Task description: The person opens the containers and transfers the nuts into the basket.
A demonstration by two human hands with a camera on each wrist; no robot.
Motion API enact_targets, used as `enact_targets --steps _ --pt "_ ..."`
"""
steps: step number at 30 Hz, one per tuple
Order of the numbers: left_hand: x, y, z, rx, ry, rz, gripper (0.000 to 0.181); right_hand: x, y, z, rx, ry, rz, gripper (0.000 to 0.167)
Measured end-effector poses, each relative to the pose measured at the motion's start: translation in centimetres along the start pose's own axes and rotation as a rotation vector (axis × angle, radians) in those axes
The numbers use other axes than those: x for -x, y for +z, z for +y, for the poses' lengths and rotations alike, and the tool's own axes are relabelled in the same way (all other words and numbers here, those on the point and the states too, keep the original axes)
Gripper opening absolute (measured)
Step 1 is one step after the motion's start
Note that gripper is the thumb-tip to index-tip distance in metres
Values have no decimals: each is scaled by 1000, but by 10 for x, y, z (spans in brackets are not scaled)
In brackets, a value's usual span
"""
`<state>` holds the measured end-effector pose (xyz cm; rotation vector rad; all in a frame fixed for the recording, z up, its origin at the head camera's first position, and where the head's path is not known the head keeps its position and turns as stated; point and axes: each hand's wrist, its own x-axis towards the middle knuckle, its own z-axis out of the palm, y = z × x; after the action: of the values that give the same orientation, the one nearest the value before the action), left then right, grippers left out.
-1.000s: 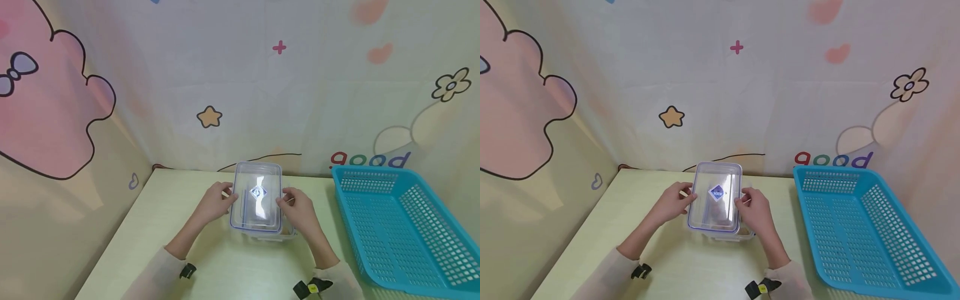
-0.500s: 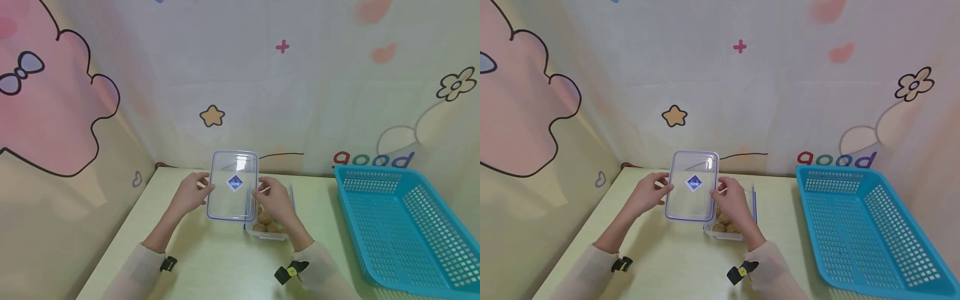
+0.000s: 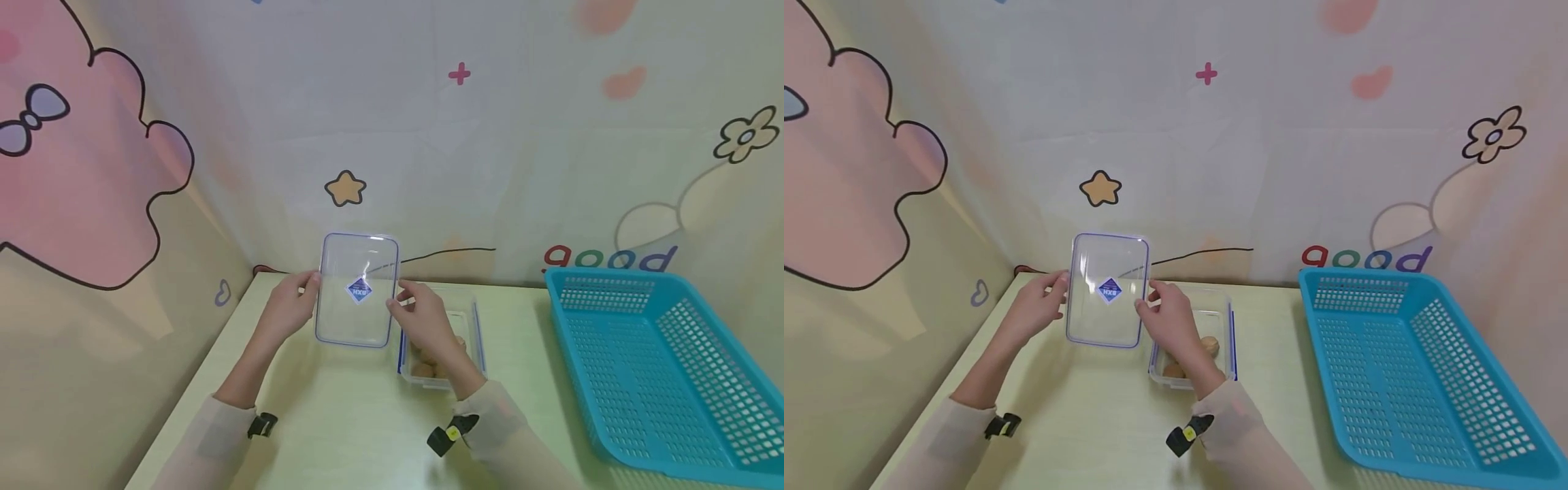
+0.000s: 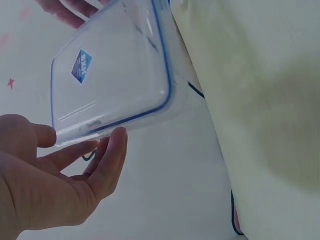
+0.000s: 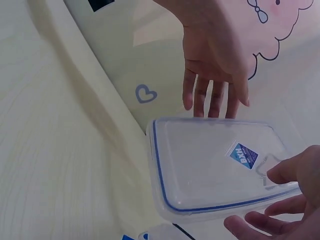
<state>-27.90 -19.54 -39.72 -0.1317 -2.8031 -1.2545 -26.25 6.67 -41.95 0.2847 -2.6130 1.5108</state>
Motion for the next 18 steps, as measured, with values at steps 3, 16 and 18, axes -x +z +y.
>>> enact_targets --steps 3,16,18 --pt "0 -4 -1 50 -23 7 65 -1 3 -4 -4 -6 -7 51" --pt "1 -9 -4 276 -50 113 82 -4 17 -10 -490 144 43 39" --pt "1 -10 -4 342 -63 106 83 -5 19 -10 -625 199 66 38"
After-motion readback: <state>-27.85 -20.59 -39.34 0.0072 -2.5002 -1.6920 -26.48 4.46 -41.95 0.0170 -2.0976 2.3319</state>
